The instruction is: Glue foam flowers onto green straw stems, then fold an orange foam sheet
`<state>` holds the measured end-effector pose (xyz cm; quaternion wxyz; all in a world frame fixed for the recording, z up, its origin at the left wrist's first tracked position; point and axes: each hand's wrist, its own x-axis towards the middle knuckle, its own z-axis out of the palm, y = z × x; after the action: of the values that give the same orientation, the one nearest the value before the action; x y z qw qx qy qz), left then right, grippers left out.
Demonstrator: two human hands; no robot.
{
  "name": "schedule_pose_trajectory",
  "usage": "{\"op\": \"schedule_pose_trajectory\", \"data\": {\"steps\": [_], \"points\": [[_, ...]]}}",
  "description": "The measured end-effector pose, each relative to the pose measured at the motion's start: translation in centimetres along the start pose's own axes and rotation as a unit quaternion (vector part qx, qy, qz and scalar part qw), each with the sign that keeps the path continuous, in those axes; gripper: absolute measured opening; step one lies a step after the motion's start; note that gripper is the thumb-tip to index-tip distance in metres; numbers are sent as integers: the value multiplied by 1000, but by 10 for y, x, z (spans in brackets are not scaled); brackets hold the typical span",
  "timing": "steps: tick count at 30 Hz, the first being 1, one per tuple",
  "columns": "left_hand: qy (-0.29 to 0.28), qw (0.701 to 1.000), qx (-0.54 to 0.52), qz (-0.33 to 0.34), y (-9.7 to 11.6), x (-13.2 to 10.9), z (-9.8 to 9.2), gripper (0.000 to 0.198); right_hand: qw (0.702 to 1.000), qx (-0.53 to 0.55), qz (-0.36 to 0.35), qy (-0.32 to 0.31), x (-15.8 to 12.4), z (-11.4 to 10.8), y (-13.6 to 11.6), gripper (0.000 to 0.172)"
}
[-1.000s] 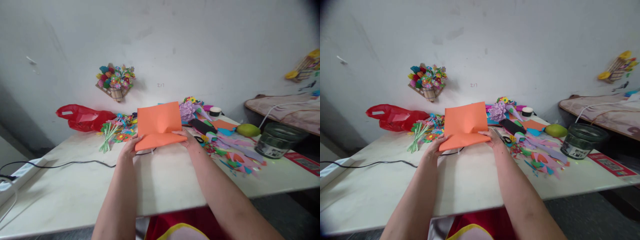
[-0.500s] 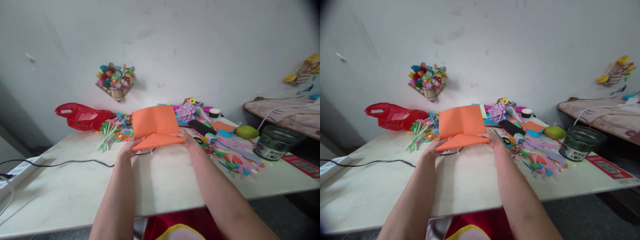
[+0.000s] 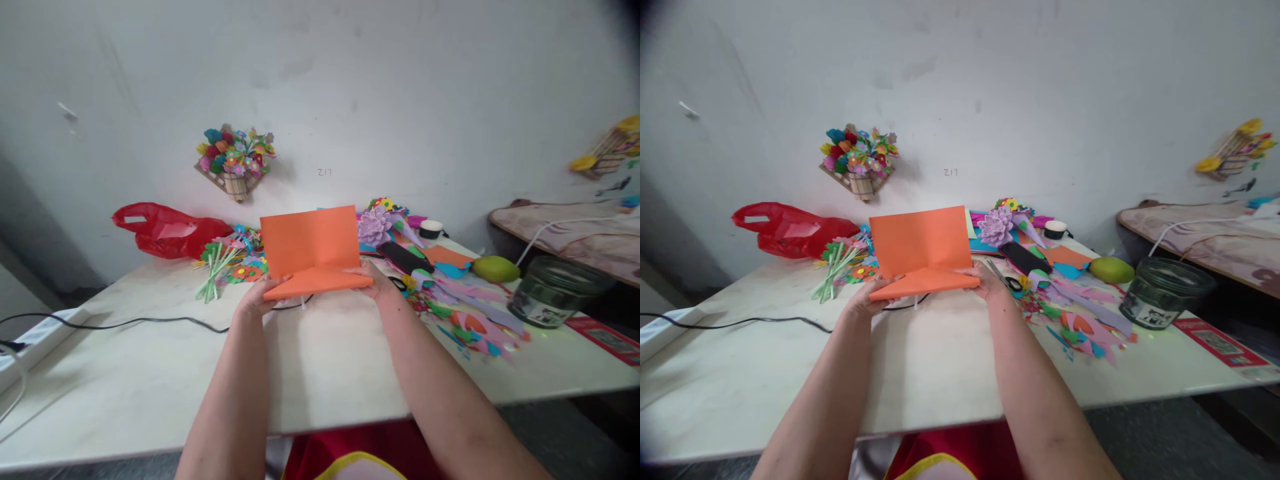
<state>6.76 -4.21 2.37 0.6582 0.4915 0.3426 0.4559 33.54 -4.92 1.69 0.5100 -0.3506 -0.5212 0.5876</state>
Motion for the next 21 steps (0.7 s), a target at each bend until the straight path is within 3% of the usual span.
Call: {"op": "schedule_pose_trajectory", "data": {"steps": [5, 8, 14, 18, 21], "points": [[15, 1000, -5, -12, 3, -4, 5, 16, 1000, 21, -2, 4, 0, 1, 0, 28], [28, 999, -21, -11, 3, -4, 6, 26, 1000, 15, -2, 8, 0, 2, -1, 30], [29, 999, -26, 10, -2, 1, 1, 31, 998, 22, -61, -12, 0, 3, -3, 29], [59, 997, -35, 34, -2, 2, -1, 20, 997, 49, -52, 28, 5, 2, 1, 27], [53, 998, -19, 18, 1, 0, -1, 9, 995, 63, -36, 63, 6, 1, 3, 16]]}}
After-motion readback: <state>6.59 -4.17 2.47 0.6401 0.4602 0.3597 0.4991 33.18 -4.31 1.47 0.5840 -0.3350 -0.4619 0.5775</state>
